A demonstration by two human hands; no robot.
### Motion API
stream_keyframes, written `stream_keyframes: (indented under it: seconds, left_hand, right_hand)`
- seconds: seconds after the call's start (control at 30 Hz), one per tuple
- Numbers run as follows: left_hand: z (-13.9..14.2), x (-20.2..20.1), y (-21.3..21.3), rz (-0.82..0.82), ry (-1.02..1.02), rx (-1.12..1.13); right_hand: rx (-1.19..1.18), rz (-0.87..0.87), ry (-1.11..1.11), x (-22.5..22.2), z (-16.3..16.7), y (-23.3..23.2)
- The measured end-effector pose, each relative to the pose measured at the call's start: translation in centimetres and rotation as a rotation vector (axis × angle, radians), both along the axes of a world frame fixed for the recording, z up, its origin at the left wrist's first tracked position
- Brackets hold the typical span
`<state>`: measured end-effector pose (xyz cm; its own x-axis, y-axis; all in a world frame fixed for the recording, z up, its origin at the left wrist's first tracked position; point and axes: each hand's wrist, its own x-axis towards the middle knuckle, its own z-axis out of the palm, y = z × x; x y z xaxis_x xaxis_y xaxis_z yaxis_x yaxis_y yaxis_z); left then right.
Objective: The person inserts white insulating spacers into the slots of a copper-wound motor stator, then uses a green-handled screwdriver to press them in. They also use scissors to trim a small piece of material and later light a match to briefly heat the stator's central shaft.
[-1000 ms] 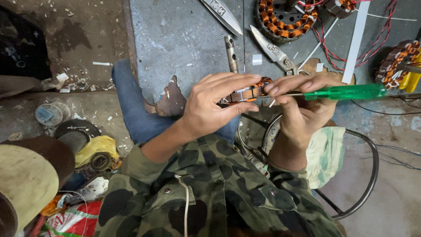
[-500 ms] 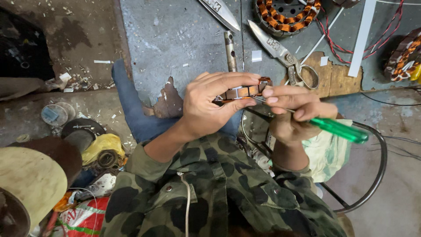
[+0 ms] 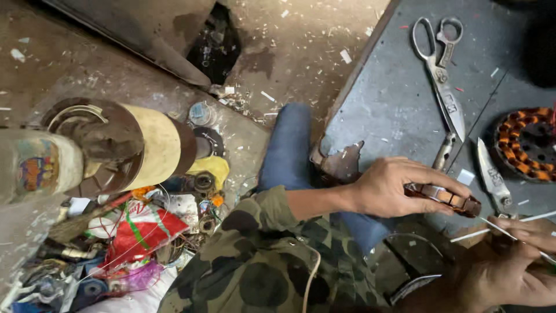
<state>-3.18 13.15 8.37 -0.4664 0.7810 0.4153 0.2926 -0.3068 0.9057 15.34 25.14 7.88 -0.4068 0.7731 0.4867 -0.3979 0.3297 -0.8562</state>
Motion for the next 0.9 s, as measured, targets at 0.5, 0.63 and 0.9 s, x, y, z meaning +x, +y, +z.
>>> stream_keyframes:
  seconds: [0.5, 0.63, 0.9]
  left_hand:
    - [1.8, -0.7, -1.8, 0.012, 0.054, -0.061]
    - [2.2, -0.7, -1.6, -0.024, 0.081, -0.066]
    - [1.9, -0.7, -1.8, -0.047, 0.108, -0.061]
  right_hand:
    - [-0.260, -0.002, 0.133, 0.9, -0.5, -1.8]
    - [-0.279, 0.124, 0.102, -0.1, 1.1, -2.1]
    - [-0.275, 0.192, 0.043, -0.3, 1.3, -1.6]
